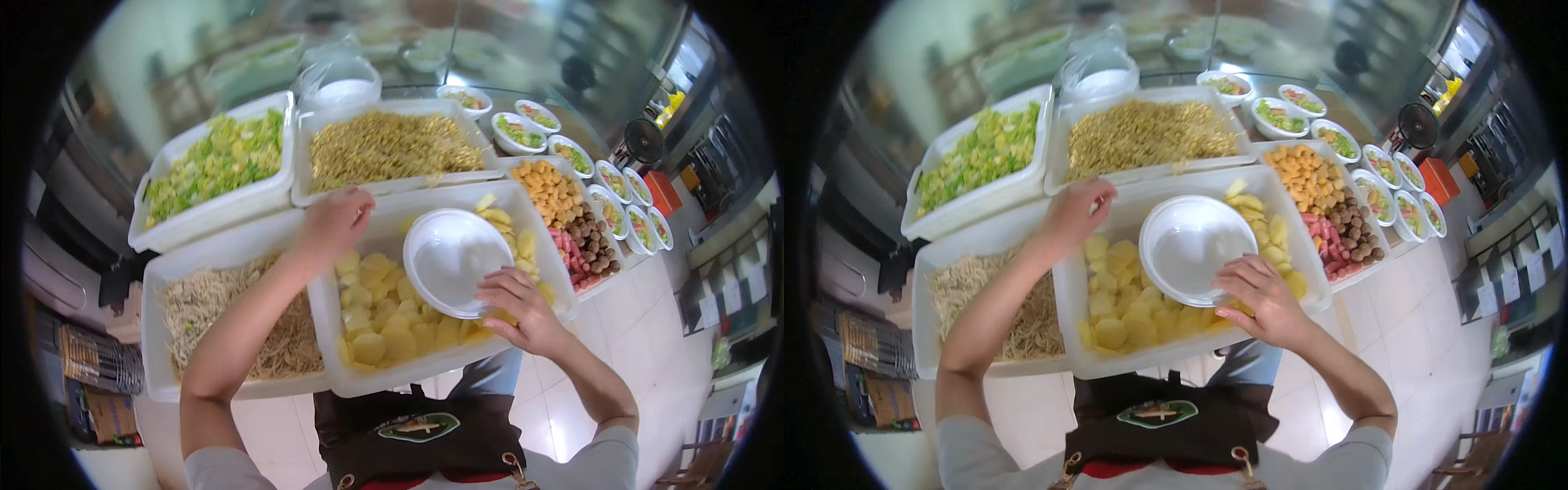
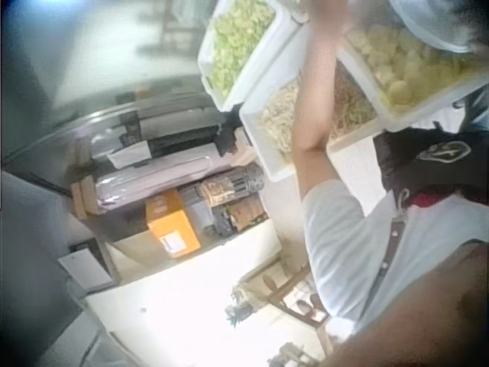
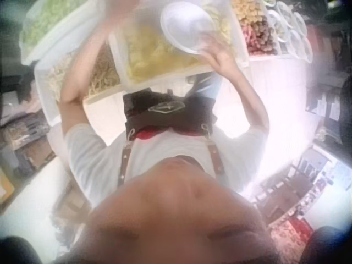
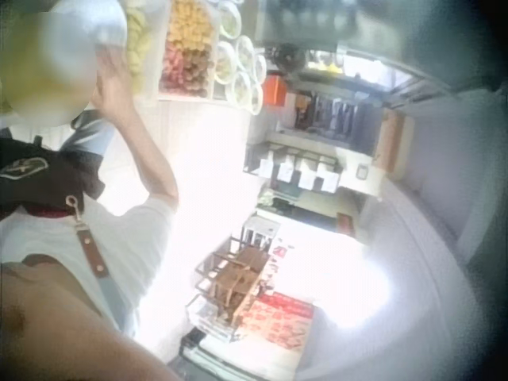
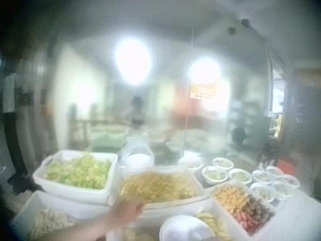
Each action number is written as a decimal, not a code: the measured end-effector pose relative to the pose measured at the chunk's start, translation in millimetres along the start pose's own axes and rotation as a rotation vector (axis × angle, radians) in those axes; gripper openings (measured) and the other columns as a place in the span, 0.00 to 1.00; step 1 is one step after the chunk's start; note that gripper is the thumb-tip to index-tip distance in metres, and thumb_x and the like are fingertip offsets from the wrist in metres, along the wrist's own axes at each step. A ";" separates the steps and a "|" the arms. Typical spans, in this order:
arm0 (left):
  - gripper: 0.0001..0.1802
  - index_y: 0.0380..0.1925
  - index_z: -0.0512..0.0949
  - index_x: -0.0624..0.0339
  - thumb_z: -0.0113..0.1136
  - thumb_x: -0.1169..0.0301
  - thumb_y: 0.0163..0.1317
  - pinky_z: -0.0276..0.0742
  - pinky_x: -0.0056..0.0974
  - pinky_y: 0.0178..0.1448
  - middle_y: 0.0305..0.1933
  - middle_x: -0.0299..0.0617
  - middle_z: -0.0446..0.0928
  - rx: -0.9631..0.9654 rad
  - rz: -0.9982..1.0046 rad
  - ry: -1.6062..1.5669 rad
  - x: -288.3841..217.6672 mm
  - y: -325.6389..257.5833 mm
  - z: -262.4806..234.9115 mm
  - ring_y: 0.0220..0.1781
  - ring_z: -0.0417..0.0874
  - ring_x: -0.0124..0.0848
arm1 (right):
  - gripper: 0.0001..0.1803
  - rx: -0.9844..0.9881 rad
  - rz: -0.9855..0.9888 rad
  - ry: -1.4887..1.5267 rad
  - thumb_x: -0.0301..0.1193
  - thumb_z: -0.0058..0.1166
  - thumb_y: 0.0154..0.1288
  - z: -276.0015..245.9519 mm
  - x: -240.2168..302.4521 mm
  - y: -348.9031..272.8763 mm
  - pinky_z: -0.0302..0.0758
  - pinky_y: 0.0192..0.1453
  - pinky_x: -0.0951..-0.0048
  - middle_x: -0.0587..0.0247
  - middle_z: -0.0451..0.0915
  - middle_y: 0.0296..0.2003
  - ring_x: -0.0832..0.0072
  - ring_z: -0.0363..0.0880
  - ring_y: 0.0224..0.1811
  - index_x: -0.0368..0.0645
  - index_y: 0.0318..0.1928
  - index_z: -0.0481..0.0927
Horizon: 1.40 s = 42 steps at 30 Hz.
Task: The person assembles multiple bowls of food by hand, adding sliced potatoes, shredded vegetables, and meatballs from large containers into small white bowls. The person places each completed bowl on a table.
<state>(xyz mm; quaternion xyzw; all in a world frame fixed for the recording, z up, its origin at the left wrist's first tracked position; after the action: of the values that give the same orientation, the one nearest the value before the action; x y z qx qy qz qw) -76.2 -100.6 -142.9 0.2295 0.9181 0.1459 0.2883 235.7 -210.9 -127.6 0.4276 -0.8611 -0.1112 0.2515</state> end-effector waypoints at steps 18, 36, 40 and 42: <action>0.21 0.44 0.77 0.63 0.65 0.63 0.54 0.79 0.40 0.31 0.34 0.49 0.80 0.280 -0.324 -0.153 81.0 170.1 18.0 0.31 0.82 0.36 | 0.26 0.053 0.740 0.744 0.26 0.54 0.57 2.7 -93.7 10.8 0.74 0.32 0.77 0.61 0.77 0.40 0.77 0.76 0.33 0.36 0.58 0.68; 0.26 0.59 0.67 0.54 0.60 0.60 0.63 0.73 0.33 0.40 0.47 0.35 0.77 0.453 -0.379 -0.644 -26.1 137.6 -70.2 0.44 0.75 0.23 | 0.18 -0.052 0.743 1.008 0.24 0.50 0.61 22.9 -88.9 29.5 0.79 0.25 0.76 0.60 0.76 0.36 0.75 0.79 0.28 0.35 0.52 0.69; 0.23 0.59 0.67 0.54 0.57 0.65 0.65 0.77 0.30 0.40 0.46 0.36 0.77 0.772 -0.296 -0.602 -90.3 102.0 -36.3 0.41 0.77 0.23 | 0.19 -0.028 0.779 1.048 0.25 0.49 0.63 17.0 -84.9 30.4 0.81 0.28 0.75 0.59 0.77 0.37 0.74 0.80 0.30 0.35 0.54 0.68; 0.21 0.57 0.69 0.56 0.56 0.65 0.65 0.77 0.32 0.41 0.48 0.39 0.76 0.967 -0.217 -0.450 -101.4 76.5 4.6 0.41 0.78 0.27 | 0.20 -0.034 0.752 1.132 0.25 0.49 0.63 21.1 -82.9 29.4 0.81 0.29 0.75 0.59 0.77 0.37 0.73 0.80 0.31 0.36 0.55 0.67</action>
<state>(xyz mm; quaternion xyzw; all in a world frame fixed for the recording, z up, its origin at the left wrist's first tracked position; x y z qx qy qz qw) 26.2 -86.0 -69.0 0.2654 0.8147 -0.3762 0.3527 246.7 -127.8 -161.5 0.0872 -0.6851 0.2111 0.6917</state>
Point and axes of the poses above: each hand's wrist, its own y-axis towards the middle knuckle, its own z-axis out of the palm, x = y × z, the point moved 1 cm from there along y, towards the middle knuckle
